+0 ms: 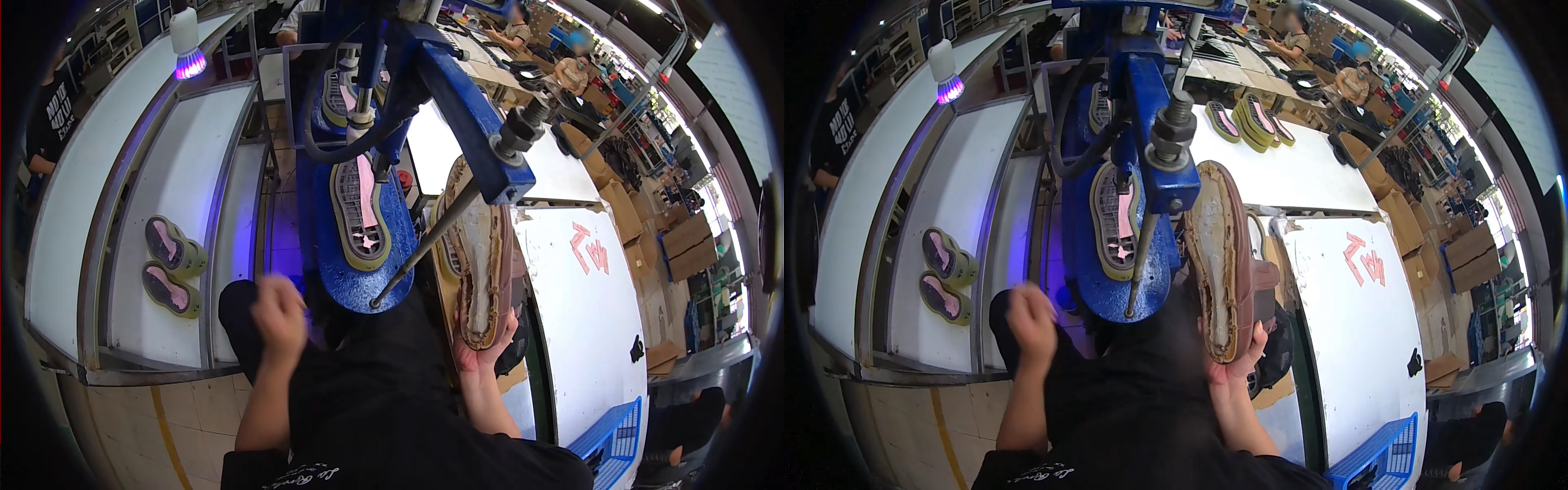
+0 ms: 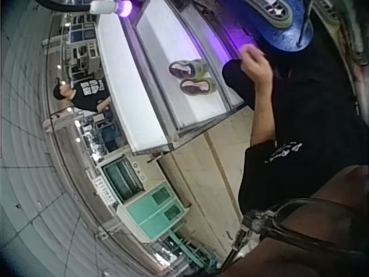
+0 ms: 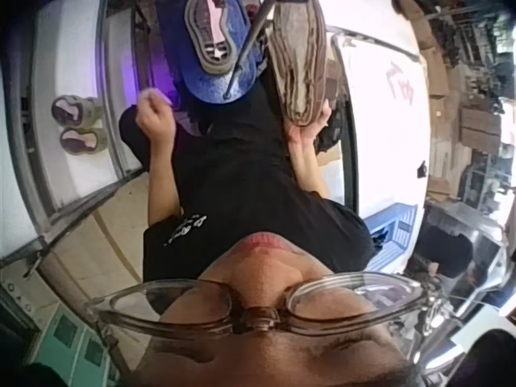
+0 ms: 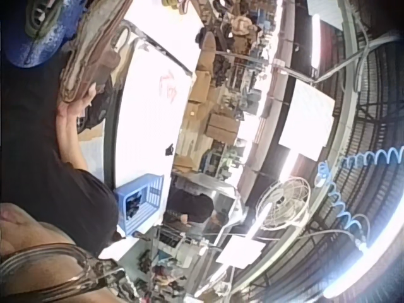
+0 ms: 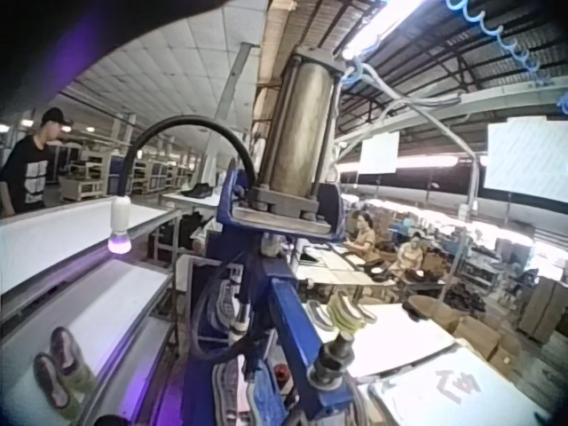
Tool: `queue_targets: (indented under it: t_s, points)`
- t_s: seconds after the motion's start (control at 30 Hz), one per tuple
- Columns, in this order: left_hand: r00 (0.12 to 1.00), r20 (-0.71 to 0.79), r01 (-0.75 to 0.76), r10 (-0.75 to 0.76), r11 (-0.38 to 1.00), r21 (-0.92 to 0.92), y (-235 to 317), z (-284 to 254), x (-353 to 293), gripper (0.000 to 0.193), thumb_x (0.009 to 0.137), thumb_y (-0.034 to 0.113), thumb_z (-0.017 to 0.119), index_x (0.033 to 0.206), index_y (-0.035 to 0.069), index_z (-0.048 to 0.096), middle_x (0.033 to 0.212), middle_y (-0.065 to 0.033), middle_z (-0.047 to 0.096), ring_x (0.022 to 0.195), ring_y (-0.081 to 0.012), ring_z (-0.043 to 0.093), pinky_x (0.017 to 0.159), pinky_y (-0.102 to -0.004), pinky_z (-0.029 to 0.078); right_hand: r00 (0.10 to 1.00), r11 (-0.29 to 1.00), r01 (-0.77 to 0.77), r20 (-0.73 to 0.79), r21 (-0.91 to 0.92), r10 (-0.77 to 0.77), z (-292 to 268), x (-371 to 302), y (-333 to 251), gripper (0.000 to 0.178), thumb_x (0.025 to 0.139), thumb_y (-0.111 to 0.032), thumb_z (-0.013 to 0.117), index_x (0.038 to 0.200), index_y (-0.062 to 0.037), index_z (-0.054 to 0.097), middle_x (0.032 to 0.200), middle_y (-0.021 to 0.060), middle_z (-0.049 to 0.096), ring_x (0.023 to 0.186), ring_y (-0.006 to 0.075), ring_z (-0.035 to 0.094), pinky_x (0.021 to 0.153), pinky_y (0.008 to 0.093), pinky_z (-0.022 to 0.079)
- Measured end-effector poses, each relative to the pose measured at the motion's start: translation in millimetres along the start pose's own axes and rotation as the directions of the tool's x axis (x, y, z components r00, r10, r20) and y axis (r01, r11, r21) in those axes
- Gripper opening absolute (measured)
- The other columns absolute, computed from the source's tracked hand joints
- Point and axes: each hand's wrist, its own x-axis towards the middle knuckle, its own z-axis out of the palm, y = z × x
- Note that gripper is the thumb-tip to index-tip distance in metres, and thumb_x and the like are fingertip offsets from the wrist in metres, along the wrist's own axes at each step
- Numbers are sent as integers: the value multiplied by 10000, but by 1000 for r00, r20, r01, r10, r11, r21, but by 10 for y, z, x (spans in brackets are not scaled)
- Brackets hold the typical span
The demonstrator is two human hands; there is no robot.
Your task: The person attaches boot uppers to soles by aligning them on a pressing machine fixture, clamping the boots down, and pressing the edges along the soles by hand.
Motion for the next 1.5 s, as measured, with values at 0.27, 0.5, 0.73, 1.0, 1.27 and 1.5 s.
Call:
queue_targets:
  t_s: [0.27, 0.5, 0.73, 1.0, 1.27, 1.5]
  points:
    - [998, 28, 48, -58, 959, 280, -429, -331, 230, 241, 944, 140, 738, 1133, 11, 663, 1133, -164, 729, 1093, -342, 669, 969, -446, 515, 1000, 1000, -8, 8, 21, 8, -21, 131, 8, 662, 961, -401, 644, 1499, -61, 462, 1455, 201, 558, 1291, 395, 584, 975, 551, 592]
    - [951, 308, -29, 30, 1000, -10, -322, 310, 271, 910, 833, 371, 855, 1508, 22, 355, 1540, -248, 437, 1438, -423, 425, 1178, -477, 374, 996, 956, -21, -91, -293, -6, 37, 325, -42, 682, 963, -356, 638, 1495, 12, 423, 1427, 213, 580, 1269, 385, 603, 1097, 551, 500]
    - [923, 381, -126, 44, 973, 192, -412, 903, 267, 1273, 772, 657, 787, 1598, -59, 135, 1606, -327, 306, 1511, -465, 298, 1242, -608, 156, 987, 817, 122, -18, -563, -160, 144, 838, 176, 542, 925, -155, 708, 1383, 37, 491, 1244, 156, 650, 1104, 276, 674, 963, 406, 568]
    - [949, 315, -130, 22, 937, 326, -348, 991, 181, 1122, 820, 674, 723, 1546, -69, 299, 1553, -295, 430, 1475, -428, 387, 1224, -588, 225, 862, -55, 459, 459, -887, -215, 836, 1297, 678, 321, 850, -147, 798, 1050, 71, 672, 873, 95, 720, 758, 186, 671, 736, 323, 539]
    - [952, 307, -112, 3, 935, 338, -334, 1085, 151, 1128, 832, 676, 704, 1551, -84, 284, 1563, -291, 412, 1483, -411, 378, 1219, -590, 233, 773, -346, 583, 633, -735, -41, 1039, 1342, 1053, 326, 804, -222, 828, 720, 36, 647, 572, 144, 650, 511, 281, 678, 516, 340, 502]
    - [959, 282, -83, -17, 937, 340, -323, 1148, 98, 1124, 825, 637, 733, 1553, -88, 278, 1547, -297, 427, 1481, -396, 385, 1222, -598, 218, 854, -332, 507, 516, -795, 65, 963, 1437, 1160, 325, 827, -228, 813, 730, 65, 712, 607, 161, 690, 549, 282, 709, 540, 329, 521]
